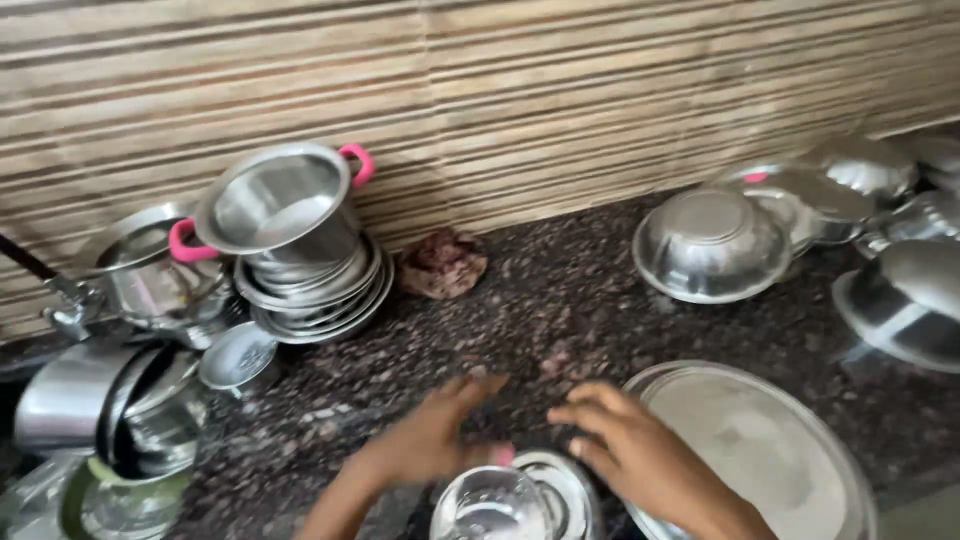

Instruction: The person washes various stainless steel kitchen items, including a small lid, a large bowl, and a small pot, using a steel wool scrubber. They rinse the items under a running tap and place them on the countertop.

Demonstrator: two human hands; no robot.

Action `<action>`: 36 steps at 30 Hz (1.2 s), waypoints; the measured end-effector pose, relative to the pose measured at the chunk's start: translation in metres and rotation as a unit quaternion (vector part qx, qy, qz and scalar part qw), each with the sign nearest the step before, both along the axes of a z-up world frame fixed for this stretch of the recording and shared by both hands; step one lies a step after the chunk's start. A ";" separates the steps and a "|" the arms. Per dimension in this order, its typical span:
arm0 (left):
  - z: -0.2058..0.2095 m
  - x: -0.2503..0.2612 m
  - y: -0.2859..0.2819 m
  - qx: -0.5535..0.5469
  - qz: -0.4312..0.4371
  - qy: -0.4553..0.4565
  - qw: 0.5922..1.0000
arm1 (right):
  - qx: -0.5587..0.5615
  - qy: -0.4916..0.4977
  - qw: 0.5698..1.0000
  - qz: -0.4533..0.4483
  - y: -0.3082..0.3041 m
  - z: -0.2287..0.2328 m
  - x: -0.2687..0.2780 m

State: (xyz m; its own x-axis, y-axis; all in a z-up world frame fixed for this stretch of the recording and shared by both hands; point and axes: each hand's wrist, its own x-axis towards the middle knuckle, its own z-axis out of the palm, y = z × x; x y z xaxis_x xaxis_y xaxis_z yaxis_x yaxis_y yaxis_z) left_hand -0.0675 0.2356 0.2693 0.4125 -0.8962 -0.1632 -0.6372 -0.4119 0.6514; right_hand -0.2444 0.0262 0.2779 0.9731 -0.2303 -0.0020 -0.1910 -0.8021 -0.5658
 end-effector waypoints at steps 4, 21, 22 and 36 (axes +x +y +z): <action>-0.209 -0.017 0.070 -0.071 0.048 -0.160 0.983 | 0.053 0.195 0.978 0.059 0.033 -0.003 -0.001; -0.360 -0.003 0.025 -0.303 0.199 -0.493 0.791 | -0.103 0.254 0.937 0.215 0.008 -0.103 0.007; -0.357 0.005 0.017 -0.310 0.192 -0.493 0.790 | -0.104 0.252 0.940 0.205 0.008 -0.098 0.012; -0.158 0.031 -0.143 -0.114 0.062 -0.185 0.974 | -0.078 0.059 0.994 -0.055 -0.081 0.006 0.000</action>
State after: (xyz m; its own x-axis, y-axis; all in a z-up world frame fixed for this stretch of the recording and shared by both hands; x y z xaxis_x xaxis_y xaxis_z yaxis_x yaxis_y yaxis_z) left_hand -0.0370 0.0921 0.1118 0.5134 -0.8307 0.2153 -0.8002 -0.3727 0.4698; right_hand -0.2446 -0.0550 0.2834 0.9371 -0.3419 -0.0700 -0.3400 -0.8492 -0.4041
